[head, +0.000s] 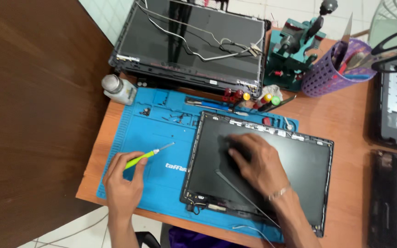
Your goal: The person disassembles a laptop screen with a screwdriver and a prying tool. They remove the plastic bezel, unscrew the display panel from the hinges, and disconnect internal wires one at a time.
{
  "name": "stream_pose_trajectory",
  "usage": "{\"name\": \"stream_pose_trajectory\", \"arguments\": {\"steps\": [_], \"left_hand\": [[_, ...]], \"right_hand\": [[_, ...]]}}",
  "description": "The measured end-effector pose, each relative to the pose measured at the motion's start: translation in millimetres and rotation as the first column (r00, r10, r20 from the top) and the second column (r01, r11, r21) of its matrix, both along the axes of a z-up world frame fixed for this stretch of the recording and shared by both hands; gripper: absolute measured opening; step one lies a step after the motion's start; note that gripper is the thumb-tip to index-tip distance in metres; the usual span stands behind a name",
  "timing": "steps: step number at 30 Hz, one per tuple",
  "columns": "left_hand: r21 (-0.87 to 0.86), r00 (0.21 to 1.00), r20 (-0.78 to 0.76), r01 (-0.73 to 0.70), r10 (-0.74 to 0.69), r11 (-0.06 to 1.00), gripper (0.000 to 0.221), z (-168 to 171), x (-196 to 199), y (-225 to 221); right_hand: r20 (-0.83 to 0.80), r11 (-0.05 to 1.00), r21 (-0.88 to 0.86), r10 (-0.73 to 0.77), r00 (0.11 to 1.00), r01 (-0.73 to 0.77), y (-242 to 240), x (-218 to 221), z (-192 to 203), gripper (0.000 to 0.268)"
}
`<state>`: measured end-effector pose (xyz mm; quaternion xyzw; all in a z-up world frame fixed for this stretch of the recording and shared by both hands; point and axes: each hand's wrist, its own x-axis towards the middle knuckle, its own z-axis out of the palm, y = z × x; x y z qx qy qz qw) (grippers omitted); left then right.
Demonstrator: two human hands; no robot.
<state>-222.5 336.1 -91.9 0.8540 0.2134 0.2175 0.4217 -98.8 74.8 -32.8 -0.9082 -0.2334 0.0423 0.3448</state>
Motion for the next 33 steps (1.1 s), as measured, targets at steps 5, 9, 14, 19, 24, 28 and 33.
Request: {"name": "stream_pose_trajectory", "arguments": {"steps": [5,9,14,19,24,28,33], "left_hand": [[-0.016,0.998,0.052,-0.02,0.021,1.0,0.013,-26.1,4.8,-7.2],[0.085,1.0,-0.001,-0.002,0.002,0.996,0.012,-28.7,9.6,-7.4],[0.067,1.0,0.001,0.026,-0.026,0.997,0.011,-25.5,8.7,-8.0],[0.052,0.999,0.029,0.038,-0.04,0.998,0.012,-20.9,-4.1,-15.9],[0.07,0.999,0.023,0.041,-0.043,0.997,0.012,-19.6,-10.5,-17.8],[0.064,1.0,-0.002,0.029,-0.029,0.998,0.013,-18.6,-17.1,-14.5],[0.095,0.999,-0.034,0.008,-0.005,0.995,0.012,-20.4,-22.7,-7.0]], "right_hand": [[-0.096,0.992,0.051,-0.107,0.99,0.112,-15.3,2.7,-13.1,0.027],[-0.22,0.984,0.003,0.174,0.96,-0.178,-26.2,-16.4,-4.2,0.033],[-0.143,0.98,-0.01,0.197,0.97,-0.201,-7.4,-20.9,-16.9,0.023],[0.073,0.944,-0.026,0.33,0.941,-0.329,31.9,0.8,-32.9,0.025],[0.187,0.891,0.022,0.442,0.877,-0.453,66.6,11.6,-49.3,0.024],[0.092,0.881,-0.093,0.472,0.877,-0.464,78.5,12.1,-60.6,0.012],[0.155,0.886,-0.09,0.465,0.872,-0.456,77.0,13.2,-68.9,0.011]]}}
